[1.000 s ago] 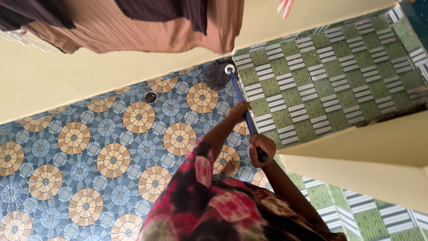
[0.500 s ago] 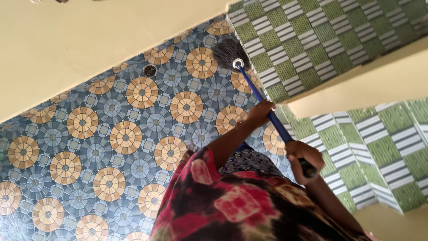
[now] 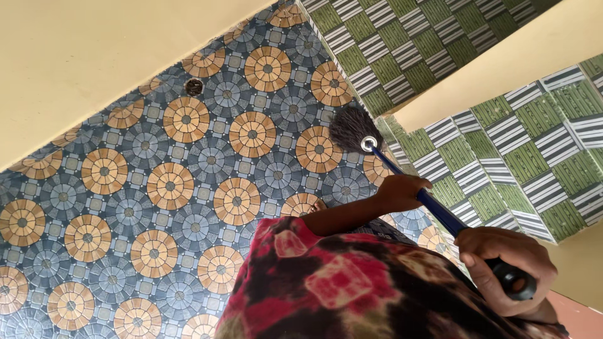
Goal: The person mops a patterned tiled floor using a blue-handled mop. They move the mop back and forth across the floor, covering different areas of the room.
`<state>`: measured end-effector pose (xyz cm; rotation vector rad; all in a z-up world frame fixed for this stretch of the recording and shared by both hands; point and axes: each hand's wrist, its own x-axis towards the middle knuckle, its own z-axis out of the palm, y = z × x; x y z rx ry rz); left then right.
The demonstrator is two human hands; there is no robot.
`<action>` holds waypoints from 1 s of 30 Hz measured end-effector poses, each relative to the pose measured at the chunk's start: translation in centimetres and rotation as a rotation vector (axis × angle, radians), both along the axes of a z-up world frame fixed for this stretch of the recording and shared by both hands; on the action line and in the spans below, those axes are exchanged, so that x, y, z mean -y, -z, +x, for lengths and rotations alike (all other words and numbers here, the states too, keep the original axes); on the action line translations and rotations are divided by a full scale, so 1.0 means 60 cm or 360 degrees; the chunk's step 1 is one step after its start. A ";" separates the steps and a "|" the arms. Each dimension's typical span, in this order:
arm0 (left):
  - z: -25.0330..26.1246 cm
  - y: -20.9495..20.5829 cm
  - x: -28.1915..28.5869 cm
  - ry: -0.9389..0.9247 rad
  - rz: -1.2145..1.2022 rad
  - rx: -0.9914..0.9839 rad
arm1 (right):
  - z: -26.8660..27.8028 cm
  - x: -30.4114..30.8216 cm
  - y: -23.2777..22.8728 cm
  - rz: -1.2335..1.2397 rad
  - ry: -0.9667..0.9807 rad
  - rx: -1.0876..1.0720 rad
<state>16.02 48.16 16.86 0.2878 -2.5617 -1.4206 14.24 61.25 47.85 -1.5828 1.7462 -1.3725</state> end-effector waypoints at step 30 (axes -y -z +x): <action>-0.163 0.135 0.416 -0.0347 -0.0268 -0.0098 | -0.219 0.342 0.082 -0.0451 -0.0591 0.0111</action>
